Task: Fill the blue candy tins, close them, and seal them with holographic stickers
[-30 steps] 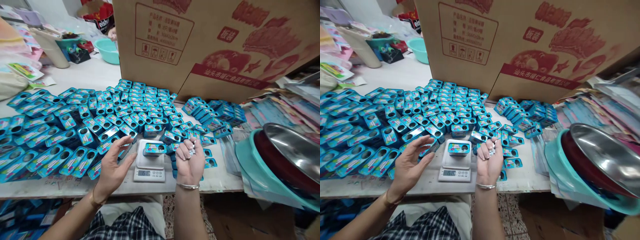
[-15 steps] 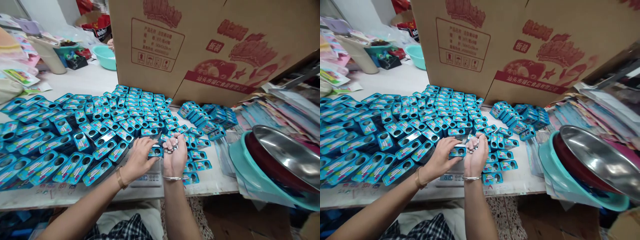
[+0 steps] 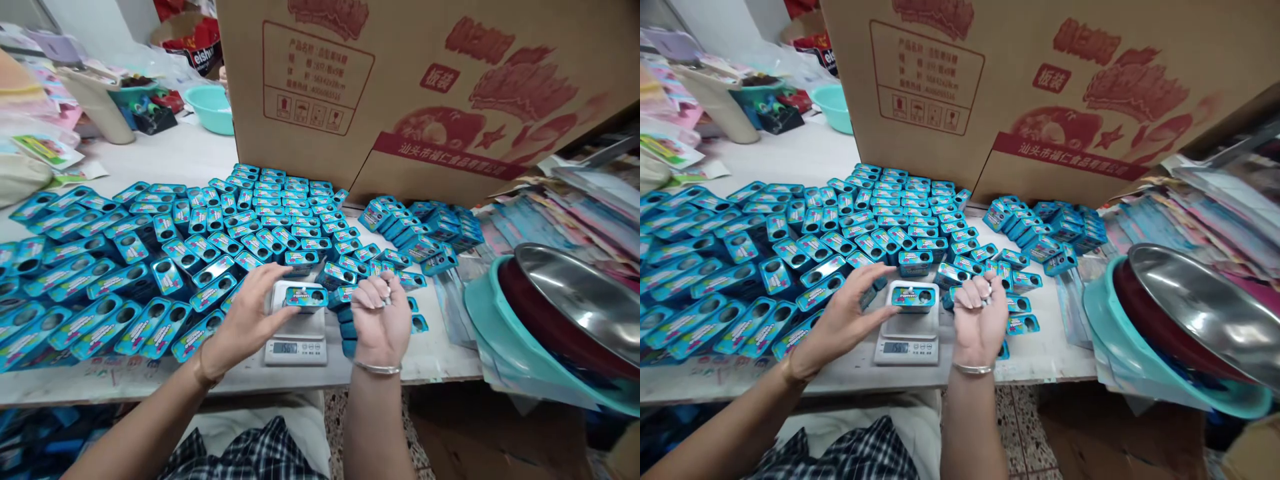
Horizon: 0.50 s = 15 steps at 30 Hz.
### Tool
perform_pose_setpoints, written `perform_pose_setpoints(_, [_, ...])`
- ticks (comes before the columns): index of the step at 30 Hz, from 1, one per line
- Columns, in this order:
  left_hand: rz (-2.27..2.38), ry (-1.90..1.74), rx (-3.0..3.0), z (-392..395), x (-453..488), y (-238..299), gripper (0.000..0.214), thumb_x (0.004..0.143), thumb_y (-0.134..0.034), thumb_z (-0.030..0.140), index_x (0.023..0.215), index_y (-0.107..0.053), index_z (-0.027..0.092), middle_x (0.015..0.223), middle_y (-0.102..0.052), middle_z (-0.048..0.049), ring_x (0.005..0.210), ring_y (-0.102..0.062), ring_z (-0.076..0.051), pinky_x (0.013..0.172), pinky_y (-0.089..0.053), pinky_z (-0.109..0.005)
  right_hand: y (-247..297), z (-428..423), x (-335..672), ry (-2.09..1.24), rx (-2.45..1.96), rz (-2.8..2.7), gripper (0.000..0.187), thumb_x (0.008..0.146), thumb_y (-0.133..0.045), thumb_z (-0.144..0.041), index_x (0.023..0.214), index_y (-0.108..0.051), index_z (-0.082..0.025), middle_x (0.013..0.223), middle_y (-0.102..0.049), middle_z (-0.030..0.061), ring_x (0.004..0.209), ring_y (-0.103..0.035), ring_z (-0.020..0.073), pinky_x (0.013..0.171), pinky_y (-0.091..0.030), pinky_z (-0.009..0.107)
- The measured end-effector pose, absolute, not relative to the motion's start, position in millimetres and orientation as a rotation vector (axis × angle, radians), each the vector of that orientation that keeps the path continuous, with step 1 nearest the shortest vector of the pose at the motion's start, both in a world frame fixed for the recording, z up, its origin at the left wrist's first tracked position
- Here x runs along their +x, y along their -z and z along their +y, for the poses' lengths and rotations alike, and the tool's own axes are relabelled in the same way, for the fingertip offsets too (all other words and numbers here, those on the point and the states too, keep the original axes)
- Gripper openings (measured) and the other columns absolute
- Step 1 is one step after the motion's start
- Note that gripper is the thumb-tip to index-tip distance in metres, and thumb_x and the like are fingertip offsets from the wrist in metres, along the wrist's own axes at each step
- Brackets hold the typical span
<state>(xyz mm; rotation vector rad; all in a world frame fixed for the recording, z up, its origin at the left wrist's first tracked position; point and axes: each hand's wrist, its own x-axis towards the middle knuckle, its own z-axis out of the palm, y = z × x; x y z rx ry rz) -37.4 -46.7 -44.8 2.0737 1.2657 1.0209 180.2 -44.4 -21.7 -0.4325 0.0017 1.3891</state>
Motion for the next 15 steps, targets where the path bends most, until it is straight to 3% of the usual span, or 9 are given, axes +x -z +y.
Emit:
perform_pose_setpoints(10, [1.348, -1.071, 2.05, -61.2, -52.3, 43.0, 0.036, 0.088, -0.063, 0.03, 0.123, -0.059, 0.027, 0.122, -0.06, -0.0057, 0.116, -0.055, -0.022, 0.101, -0.045, -0.04, 26.6, -70.1, 203.2, -1.386, -0.376, 0.06, 0.03, 0.101, -0.026, -0.024, 0.079, -0.045, -0.019, 0.056, -0.03, -0.009, 0.043, -0.032, 0.0059, 0.041, -0.027, 0.018])
perform_pose_setpoints(15, [1.351, -1.099, 2.209, -65.2, -46.6, 47.4, 0.033, 0.089, -0.06, 0.026, 0.122, -0.06, 0.026, 0.117, -0.059, -0.0071, 0.115, -0.055, -0.023, 0.099, -0.046, -0.041, 29.2, -73.1, 206.8, -1.381, -0.378, 0.045, 0.022, 0.098, -0.034, -0.019, 0.079, -0.045, -0.019, 0.057, -0.031, -0.0095, 0.043, -0.032, 0.0055, 0.041, -0.028, 0.017])
